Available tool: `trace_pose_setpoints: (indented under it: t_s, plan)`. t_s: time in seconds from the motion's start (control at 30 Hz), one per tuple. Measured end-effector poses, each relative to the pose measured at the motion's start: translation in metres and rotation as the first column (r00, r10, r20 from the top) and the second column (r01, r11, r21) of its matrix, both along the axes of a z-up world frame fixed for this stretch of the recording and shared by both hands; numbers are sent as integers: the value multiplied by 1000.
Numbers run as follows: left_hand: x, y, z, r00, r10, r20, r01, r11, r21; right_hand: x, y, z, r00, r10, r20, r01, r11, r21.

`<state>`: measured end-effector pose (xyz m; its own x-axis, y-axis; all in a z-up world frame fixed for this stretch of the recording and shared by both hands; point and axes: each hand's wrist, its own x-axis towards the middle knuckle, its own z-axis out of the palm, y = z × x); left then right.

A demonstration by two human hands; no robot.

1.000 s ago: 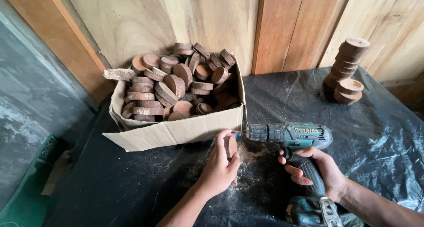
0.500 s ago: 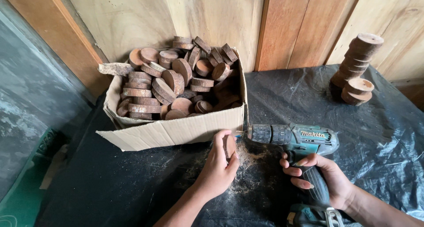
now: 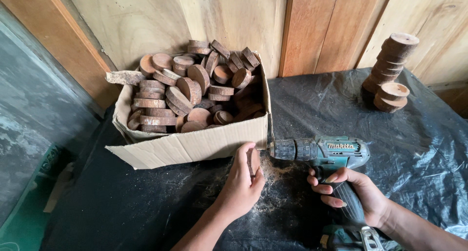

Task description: The person drills holes into wood disks using a power drill and stacks them on top of each other.

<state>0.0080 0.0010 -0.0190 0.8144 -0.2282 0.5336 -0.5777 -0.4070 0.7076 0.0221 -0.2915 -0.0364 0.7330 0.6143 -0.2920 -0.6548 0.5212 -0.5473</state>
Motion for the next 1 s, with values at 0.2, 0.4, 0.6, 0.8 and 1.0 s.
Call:
trace_pose_setpoints:
  t_s: [0.2,0.4,0.6,0.8,1.0]
  plan:
    - [-3,0,4,1000,-10,-8,10,1000,20,-1,2,1,999,-18,38,18,1000,5]
    - [-4,1,6,998,-44,-38,45,999,25,-2,1,1,999,15,33,-15,1000,24]
    - [-4,2,7,1000,3,22,-4,998,66,-2,1,-1,998,7,68,-8,1000,14]
    - [-3,1,7,999,13,-51,-10,998,69,-3,2,1,996,-15,86,14,1000,7]
    - [-3,2,8,998,37,-58,-33,997,74,-4,3,6,988,8,155,-3,999,-34]
